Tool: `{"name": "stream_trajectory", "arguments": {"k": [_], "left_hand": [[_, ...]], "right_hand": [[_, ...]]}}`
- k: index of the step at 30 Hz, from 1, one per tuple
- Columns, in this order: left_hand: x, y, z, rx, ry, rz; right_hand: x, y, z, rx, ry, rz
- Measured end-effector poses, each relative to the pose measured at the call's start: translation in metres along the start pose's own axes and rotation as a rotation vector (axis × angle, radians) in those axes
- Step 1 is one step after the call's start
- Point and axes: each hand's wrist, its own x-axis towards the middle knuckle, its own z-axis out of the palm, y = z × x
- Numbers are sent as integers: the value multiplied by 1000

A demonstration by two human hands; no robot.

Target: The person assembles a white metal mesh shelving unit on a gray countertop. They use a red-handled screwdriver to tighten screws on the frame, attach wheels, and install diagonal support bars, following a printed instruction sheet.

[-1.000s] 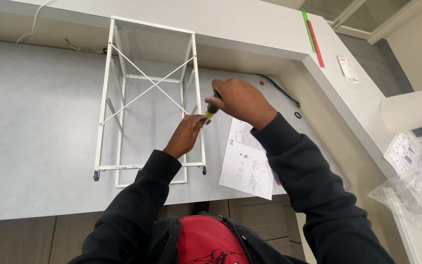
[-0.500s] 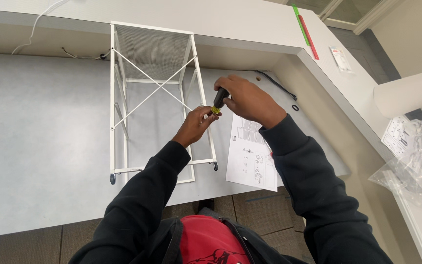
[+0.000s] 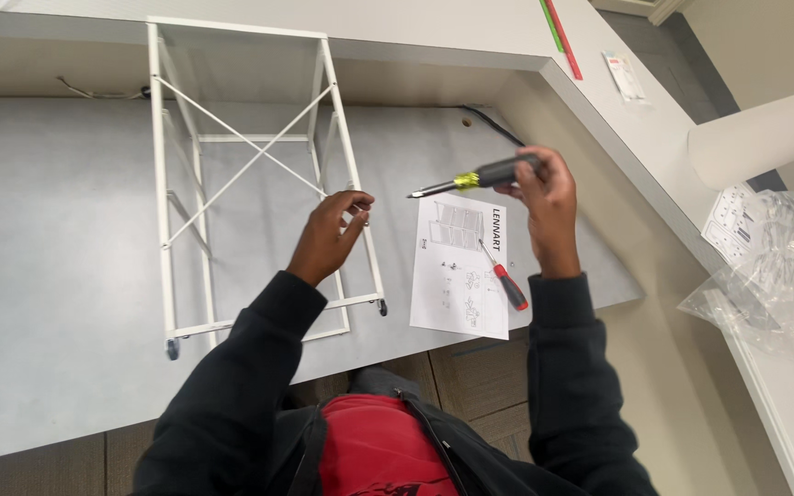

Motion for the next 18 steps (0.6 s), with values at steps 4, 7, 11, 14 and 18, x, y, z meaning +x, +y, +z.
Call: {"name": "stream_trajectory", "arguments": {"k": [4, 7, 11, 14, 18], "left_hand": [[-12, 12, -2, 45, 8, -29], [-34, 24, 0, 91, 22, -63], [-56, 47, 3, 256, -42, -164], [-69, 49, 10, 398, -54, -214], [-77, 59, 20, 590, -48, -266]], "right_hand": [[-31, 64, -25, 295, 239, 129], [-44, 173, -50, 304, 388, 221], [-68, 321, -81, -130, 237, 435], [-81, 394, -80, -535, -45, 569], [-105, 457, -57, -934, -385, 613]]}}
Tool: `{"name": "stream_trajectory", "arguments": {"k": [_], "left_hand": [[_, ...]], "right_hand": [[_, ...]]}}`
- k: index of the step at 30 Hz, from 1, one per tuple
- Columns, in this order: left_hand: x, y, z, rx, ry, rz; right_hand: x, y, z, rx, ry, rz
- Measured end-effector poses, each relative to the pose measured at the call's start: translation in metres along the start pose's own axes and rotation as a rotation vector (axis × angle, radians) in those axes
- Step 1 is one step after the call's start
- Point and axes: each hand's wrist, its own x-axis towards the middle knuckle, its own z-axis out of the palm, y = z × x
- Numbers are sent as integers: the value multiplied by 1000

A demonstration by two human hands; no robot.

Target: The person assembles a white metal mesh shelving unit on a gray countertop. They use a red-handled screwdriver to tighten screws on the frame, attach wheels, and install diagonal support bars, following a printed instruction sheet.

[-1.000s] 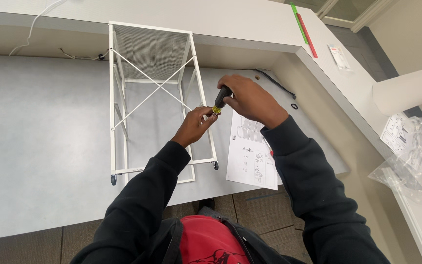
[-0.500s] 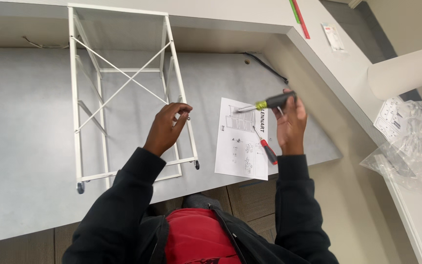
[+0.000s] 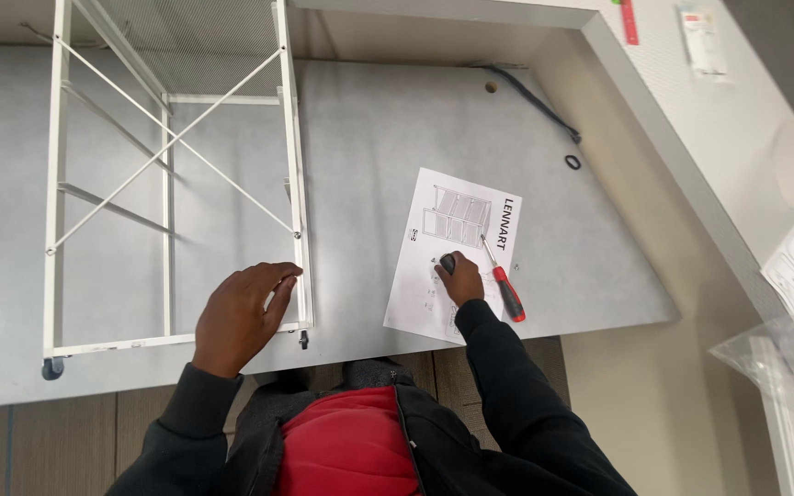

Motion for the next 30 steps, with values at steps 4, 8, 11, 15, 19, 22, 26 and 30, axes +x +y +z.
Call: {"name": "stream_trajectory", "arguments": {"k": [4, 8, 11, 15, 19, 22, 26, 30], "left_hand": [[-3, 1, 3, 30, 37, -53], [-5, -2, 5, 51, 81, -88], [-7, 0, 3, 47, 87, -111], [-6, 4, -1, 38, 101, -132], [-5, 8, -2, -6, 100, -133], [-4, 5, -3, -70, 149, -122], [-4, 6, -1, -231, 206, -78], [-3, 6, -8, -388, 213, 29]], "right_hand": [[4, -19, 18, -165, -33, -29], [4, -48, 17, -262, -56, -47], [13, -43, 42, -348, -49, -92], [11, -47, 50, -421, 9, -122], [-1, -55, 36, -386, -21, -128], [-23, -84, 5, -182, -45, -89], [-65, -128, -37, 176, 90, -134], [-129, -201, -101, 407, 225, -350]]}}
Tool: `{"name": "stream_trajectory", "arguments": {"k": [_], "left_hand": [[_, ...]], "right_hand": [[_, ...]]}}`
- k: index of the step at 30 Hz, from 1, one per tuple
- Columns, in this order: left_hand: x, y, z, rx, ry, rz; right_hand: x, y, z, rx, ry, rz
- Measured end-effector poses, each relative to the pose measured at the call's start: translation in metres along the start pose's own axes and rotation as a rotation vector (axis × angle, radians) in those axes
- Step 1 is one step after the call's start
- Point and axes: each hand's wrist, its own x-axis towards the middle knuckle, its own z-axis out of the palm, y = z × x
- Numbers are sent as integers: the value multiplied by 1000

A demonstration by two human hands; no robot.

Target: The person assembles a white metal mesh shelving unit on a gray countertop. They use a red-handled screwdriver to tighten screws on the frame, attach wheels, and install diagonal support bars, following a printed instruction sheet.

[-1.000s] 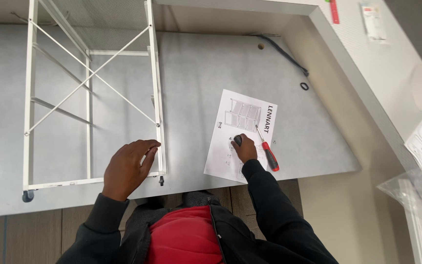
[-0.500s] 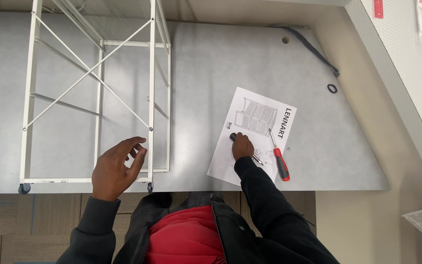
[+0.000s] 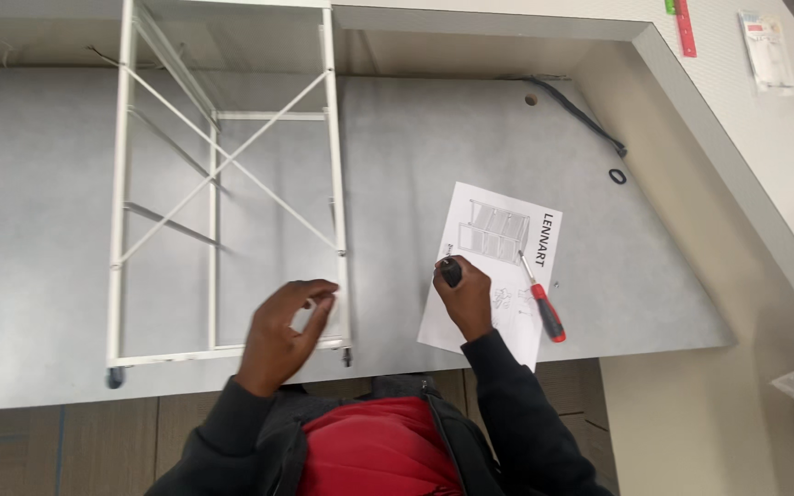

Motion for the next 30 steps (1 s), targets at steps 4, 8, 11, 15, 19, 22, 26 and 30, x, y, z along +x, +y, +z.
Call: {"name": "stream_trajectory", "arguments": {"k": [4, 8, 11, 15, 19, 22, 26, 30], "left_hand": [[1, 8, -23, -240, -71, -34], [-5, 20, -59, -734, -201, -202], [-11, 10, -92, -997, -258, -265], [-16, -22, -137, -1005, -206, -194], [-21, -61, -170, -985, -159, -158], [-10, -83, -198, -779, -82, -68], [9, -99, -229, -508, -18, 100], [21, -122, -239, -448, 20, 150]], "right_hand": [[-45, -148, -38, 58, 5, -146], [-90, -264, -43, 89, -88, -382], [-103, -315, -18, 121, -173, -518], [-104, -373, 12, 124, -267, -594], [-94, -395, 57, 124, -303, -597], [-80, -418, 84, 114, -341, -575], [-50, -433, 115, 28, -408, -498], [-23, -432, 147, 65, -431, -433]]}}
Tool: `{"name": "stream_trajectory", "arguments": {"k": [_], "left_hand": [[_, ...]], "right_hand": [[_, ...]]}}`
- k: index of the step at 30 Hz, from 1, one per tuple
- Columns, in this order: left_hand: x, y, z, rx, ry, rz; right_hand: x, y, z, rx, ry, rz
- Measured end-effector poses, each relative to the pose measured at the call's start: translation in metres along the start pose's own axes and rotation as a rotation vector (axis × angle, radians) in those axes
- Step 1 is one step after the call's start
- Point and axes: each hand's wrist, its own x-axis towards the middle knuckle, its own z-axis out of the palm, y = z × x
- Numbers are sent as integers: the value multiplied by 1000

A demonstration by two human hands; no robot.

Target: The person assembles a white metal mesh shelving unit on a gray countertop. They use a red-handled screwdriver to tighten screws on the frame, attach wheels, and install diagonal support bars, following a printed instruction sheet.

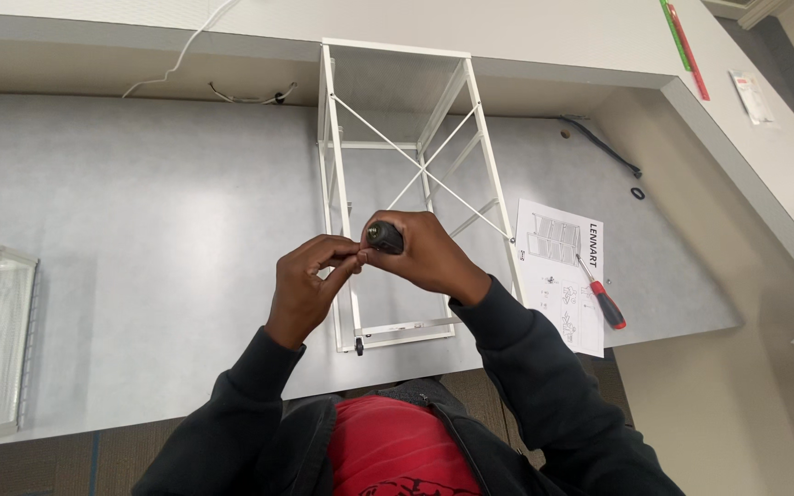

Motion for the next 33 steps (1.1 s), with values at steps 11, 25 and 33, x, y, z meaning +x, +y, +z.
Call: {"name": "stream_trajectory", "arguments": {"k": [11, 25, 33], "left_hand": [[-4, -25, -9, -36, 114, -137], [-21, -87, 7, -52, 102, -225], [-27, -89, 16, -160, 76, -262]], "right_hand": [[32, 13, 31, -14, 31, 118], [22, -10, 18, 322, 560, -200], [29, -3, 36, 754, 621, -407]]}}
